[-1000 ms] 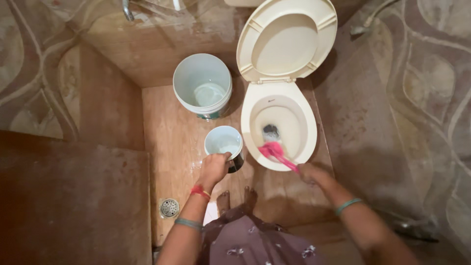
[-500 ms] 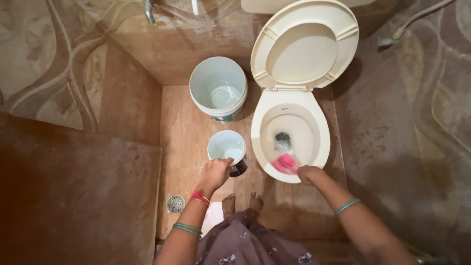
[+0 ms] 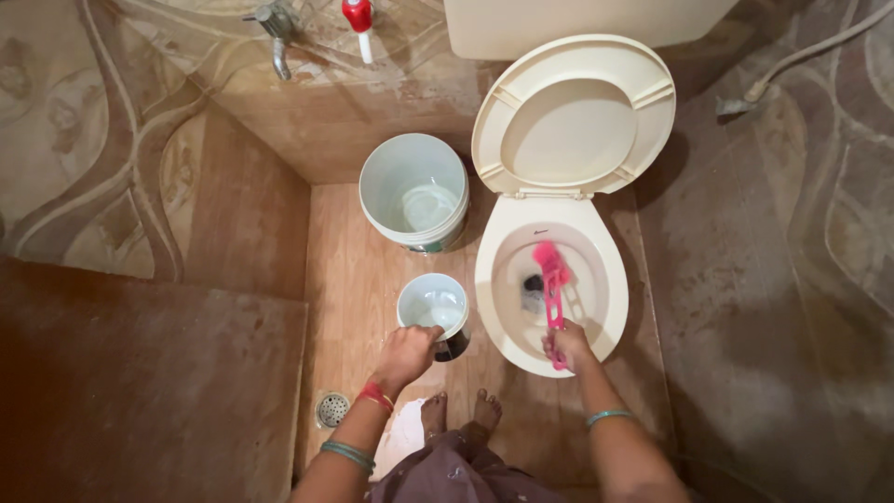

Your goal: The person cleans a toilet bowl by repeatedly scooping water from a bucket with a small cup and pouring it into the bowl while scrubbing with a pink toilet brush. The person continues this cycle of pouring and scrubbing for the duration of the clip.

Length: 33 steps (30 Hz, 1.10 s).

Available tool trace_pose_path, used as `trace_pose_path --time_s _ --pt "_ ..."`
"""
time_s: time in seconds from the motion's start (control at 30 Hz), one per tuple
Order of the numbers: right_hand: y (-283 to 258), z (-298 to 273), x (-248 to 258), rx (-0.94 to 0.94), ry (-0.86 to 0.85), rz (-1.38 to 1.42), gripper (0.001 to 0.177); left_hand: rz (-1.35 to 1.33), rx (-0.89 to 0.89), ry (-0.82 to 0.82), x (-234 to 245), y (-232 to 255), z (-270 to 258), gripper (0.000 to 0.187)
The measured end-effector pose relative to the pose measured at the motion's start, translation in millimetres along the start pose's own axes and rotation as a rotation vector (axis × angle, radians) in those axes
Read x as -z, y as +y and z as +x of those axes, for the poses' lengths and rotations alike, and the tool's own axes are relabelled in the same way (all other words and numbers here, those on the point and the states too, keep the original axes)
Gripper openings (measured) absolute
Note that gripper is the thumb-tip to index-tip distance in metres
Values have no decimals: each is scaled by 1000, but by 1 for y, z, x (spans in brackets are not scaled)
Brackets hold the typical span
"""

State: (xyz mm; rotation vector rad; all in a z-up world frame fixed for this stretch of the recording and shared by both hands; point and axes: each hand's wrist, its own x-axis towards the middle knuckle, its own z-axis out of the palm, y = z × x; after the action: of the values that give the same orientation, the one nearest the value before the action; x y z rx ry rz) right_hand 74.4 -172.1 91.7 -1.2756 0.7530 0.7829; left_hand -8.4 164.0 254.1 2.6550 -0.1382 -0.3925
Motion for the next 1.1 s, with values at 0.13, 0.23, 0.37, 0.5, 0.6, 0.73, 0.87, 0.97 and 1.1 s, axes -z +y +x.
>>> trace_pose_path --time_s 0.13,0.23,0.37,0.5,0.6,0.73,0.87,0.97,1.1 --pt "-1 -6 36 75 -91 -836 28 15 -8 5 4 -10 3 16" --pt "-10 -22 90 139 -238 -1483 26 7 -46 30 6 -18 13 15" --pt "-12 -24 110 222 -289 -1901 21 -58 -32 38 7 -11 27 19" --pt "-9 -10 109 263 -191 -1798 17 -122 9 74 -6 3 43 18" --pt "-3 23 58 80 -76 -1089 21 -137 -3 113 -18 8 51 19" --pt "0 43 16 -39 88 -117 22 -137 -18 87 -26 14 55 17" --pt "16 31 -4 34 95 -546 29 -115 -2 31 -28 9 60 17" --pt "22 4 17 143 6 -1162 35 -107 -19 18 -31 3 67 19" --pt "30 -35 63 -148 74 -1291 53 -108 -23 8 -37 -3 77 18"
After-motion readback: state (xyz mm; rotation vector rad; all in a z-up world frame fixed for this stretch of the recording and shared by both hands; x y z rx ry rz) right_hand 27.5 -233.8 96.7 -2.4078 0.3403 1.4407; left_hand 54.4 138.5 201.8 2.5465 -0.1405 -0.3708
